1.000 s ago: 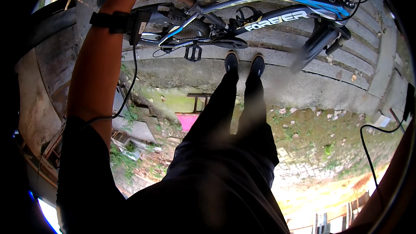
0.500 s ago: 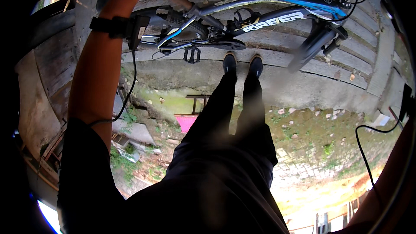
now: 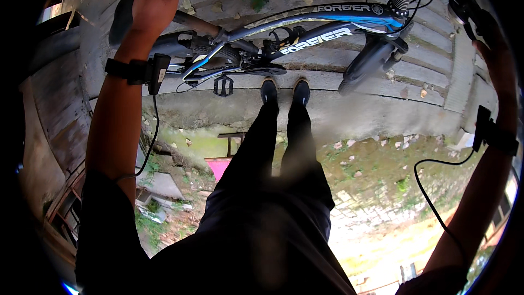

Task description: The person moves a bicycle from a garage to an outdoor area, places a small stool under it, and then adjusts the rear derailleur and gear cables. They test the gear shifting by rotating the pedals and manipulating the handlebar shifter.

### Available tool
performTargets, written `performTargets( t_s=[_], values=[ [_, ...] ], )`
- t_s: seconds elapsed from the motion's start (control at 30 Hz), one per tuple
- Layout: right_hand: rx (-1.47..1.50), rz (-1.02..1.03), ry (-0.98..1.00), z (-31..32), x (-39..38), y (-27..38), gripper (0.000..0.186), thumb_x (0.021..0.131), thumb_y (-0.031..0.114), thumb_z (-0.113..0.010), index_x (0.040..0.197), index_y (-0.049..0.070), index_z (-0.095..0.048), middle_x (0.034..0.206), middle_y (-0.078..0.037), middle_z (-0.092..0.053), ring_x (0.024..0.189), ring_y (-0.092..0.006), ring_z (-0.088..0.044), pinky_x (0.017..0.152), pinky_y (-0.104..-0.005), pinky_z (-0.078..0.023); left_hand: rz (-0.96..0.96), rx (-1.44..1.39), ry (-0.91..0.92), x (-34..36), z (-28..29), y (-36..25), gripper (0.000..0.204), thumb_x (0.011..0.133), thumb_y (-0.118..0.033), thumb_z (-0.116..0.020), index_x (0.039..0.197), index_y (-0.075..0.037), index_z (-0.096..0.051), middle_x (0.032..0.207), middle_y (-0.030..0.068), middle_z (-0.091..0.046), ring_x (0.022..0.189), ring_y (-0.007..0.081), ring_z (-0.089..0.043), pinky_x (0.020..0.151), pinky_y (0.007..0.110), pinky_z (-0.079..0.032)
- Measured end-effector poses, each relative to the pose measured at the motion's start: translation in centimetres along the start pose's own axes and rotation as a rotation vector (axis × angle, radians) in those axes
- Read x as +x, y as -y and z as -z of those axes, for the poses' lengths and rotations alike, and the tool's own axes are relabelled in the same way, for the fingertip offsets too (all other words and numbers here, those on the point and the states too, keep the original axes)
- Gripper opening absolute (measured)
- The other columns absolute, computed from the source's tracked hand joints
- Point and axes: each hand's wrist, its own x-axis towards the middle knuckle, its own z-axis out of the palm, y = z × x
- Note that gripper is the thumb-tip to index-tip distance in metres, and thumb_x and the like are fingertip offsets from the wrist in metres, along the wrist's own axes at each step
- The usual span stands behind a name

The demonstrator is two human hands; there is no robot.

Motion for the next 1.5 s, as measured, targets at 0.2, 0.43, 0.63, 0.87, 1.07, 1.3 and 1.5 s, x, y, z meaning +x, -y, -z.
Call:
performTargets(
  t_s=[0.2, 0.43, 0.63, 0.87, 1.07, 1.3, 1.5],
  values=[
    [0.238, -0.116, -0.038, 0.2, -0.7, 3.8, 0.077, 0.085, 0.016, -0.077, 0.151, 0.025, -0.041, 0.128, -0.012, -0.067, 0.114, -0.0245, -0.067, 0.092, -0.0365, -0.052, 0.069, 0.108, 0.026, -2.1, -0.9, 2.6, 0.046, 0.105, -0.045, -0.034, 0.118, -0.016, -0.067, 0.107, 0.0106, -0.07, 0.099, 0.0357, -0.065, 0.085, 0.049, -0.05],
    [0.229, -0.142, -0.06, 2.5, -2.7, 5.6, 0.076, 0.082, 0.021, -0.08, 0.148, 0.027, -0.042, 0.118, -0.008, -0.071, 0.109, -0.0283, -0.068, 0.087, -0.0418, -0.055, 0.051, 0.061, 0.044, -1.5, -0.3, 1.6, 0.041, 0.105, -0.036, -0.037, 0.114, -0.011, -0.069, 0.105, 0.0136, -0.069, 0.097, 0.0371, -0.065, 0.083, 0.047, -0.05],
    [0.146, -0.159, -0.097, 3.7, -3.4, 7.6, 0.077, 0.079, 0.021, -0.081, 0.146, 0.025, -0.043, 0.12, -0.007, -0.068, 0.108, -0.0279, -0.067, 0.086, -0.0413, -0.055, 0.035, 0.066, 0.042, -1.6, 0.5, 0.8, 0.037, 0.105, -0.028, -0.038, 0.112, -0.008, -0.069, 0.102, 0.0158, -0.068, 0.092, 0.0396, -0.063, 0.081, 0.048, -0.049],
    [0.049, -0.201, -0.096, 3.6, -4.2, 8.5, 0.08, 0.075, 0.021, -0.083, 0.144, 0.024, -0.043, 0.113, -0.006, -0.069, 0.1, -0.0284, -0.068, 0.079, -0.042, -0.056, 0.023, 0.058, 0.074, -2.1, 0.8, 0.4, 0.034, 0.104, -0.023, -0.039, 0.112, -0.005, -0.067, 0.095, 0.0158, -0.064, 0.088, 0.0384, -0.061, 0.078, 0.047, -0.047],
    [0.102, -0.24, -0.107, 4.6, -4.8, 9.9, 0.081, 0.075, 0.02, -0.083, 0.145, 0.023, -0.044, 0.117, -0.005, -0.067, 0.099, -0.0291, -0.068, 0.079, -0.043, -0.054, 0.051, 0.046, 0.083, -1.8, 1.4, -0.3, 0.033, 0.104, -0.023, -0.039, 0.112, -0.006, -0.067, 0.098, 0.0158, -0.064, 0.09, 0.0377, -0.061, 0.08, 0.047, -0.046],
    [0.09, -0.259, -0.091, 4.8, -5.0, 10.3, 0.081, 0.075, 0.019, -0.082, 0.146, 0.022, -0.042, 0.118, -0.006, -0.067, 0.101, -0.0296, -0.068, 0.081, -0.0431, -0.055, 0.061, 0.047, 0.085, -2.0, 1.1, 0.2, 0.031, 0.103, -0.024, -0.043, 0.114, -0.006, -0.066, 0.102, 0.0166, -0.065, 0.094, 0.0391, -0.06, 0.084, 0.049, -0.046],
    [0.086, -0.307, -0.007, 4.8, -4.6, 10.5, 0.085, 0.077, 0.016, -0.082, 0.148, 0.022, -0.037, 0.118, -0.01, -0.068, 0.102, -0.0304, -0.068, 0.084, -0.0442, -0.055, 0.127, -0.052, 0.051, -2.7, 1.3, 1.1, 0.031, 0.103, -0.031, -0.049, 0.116, -0.005, -0.063, 0.104, 0.0174, -0.064, 0.097, 0.0389, -0.06, 0.086, 0.048, -0.046]
  ],
)
